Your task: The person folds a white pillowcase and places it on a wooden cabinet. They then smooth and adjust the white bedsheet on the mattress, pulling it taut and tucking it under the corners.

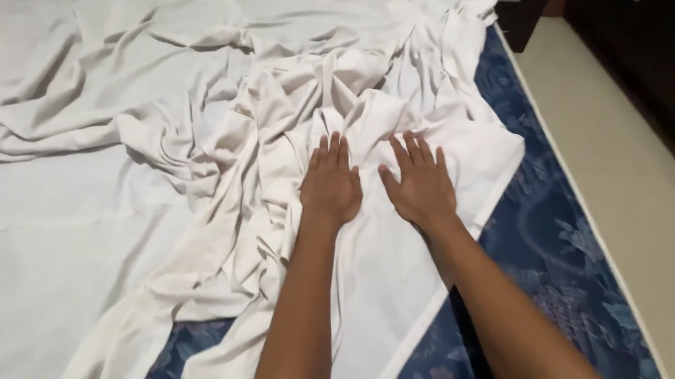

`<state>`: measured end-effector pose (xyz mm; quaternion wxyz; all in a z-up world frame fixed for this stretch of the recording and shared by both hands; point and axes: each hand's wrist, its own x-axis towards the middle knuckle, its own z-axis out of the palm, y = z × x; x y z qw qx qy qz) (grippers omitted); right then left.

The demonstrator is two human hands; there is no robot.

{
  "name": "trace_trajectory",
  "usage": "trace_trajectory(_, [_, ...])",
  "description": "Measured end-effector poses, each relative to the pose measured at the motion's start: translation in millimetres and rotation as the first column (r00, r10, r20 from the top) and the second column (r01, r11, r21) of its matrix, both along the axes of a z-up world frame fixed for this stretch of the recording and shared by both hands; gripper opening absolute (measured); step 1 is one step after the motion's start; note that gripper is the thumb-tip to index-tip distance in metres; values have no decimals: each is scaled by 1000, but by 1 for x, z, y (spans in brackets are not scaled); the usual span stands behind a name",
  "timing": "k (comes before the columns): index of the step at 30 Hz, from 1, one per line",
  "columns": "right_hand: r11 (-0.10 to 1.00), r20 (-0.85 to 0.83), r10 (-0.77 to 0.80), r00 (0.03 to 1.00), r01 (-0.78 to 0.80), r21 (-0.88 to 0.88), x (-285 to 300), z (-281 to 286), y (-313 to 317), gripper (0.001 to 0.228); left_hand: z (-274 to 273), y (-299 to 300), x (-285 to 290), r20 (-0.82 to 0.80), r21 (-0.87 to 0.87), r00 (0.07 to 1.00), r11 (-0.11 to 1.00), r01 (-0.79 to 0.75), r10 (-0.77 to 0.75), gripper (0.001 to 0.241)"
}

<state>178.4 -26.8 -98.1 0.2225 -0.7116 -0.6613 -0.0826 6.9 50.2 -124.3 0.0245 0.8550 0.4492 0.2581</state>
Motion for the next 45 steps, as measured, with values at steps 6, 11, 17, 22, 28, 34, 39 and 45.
trace_trajectory(6, [997, -8, -10, 1000, 10, -70, -6, 4, -23, 64, -3, -22, 8, 17, 4, 1000, 1000, -13, 13, 64])
trace_trajectory(11, [998, -12, 46, 999, -47, -39, -5, 1, -44, 62, -2, -46, 15, 4, -47, 999, 998, -33, 33, 64])
trace_trajectory(17, [998, 12, 47, 999, -46, -46, 9, 3, -88, 63, 3, -86, 35, 19, -144, 1000, 990, 2, 1, 64])
trace_trajectory(22, [998, 38, 26, 999, -23, -61, 26, 29, -126, 66, 22, -120, 61, -18, -129, 999, 991, 25, -28, 67])
trace_trajectory(28, [987, -10, -104, 995, 102, -125, 50, 17, -145, 64, 11, -147, 98, 5, -95, 998, 993, 70, -70, 68])
trace_trajectory(34, [978, -35, -120, 992, 112, -177, 59, 8, -137, 64, 17, -148, 97, 65, -125, 994, 988, 92, -84, 69])
trace_trajectory(39, [967, -168, -74, 983, 30, -252, 95, 15, -95, 60, 76, -120, 80, 179, -285, 958, 920, 269, -225, 64])
trace_trajectory(45, [994, -221, -59, 974, 78, 81, 26, 72, -17, 65, 71, -4, 12, -8, 308, 978, 930, 200, -208, 34])
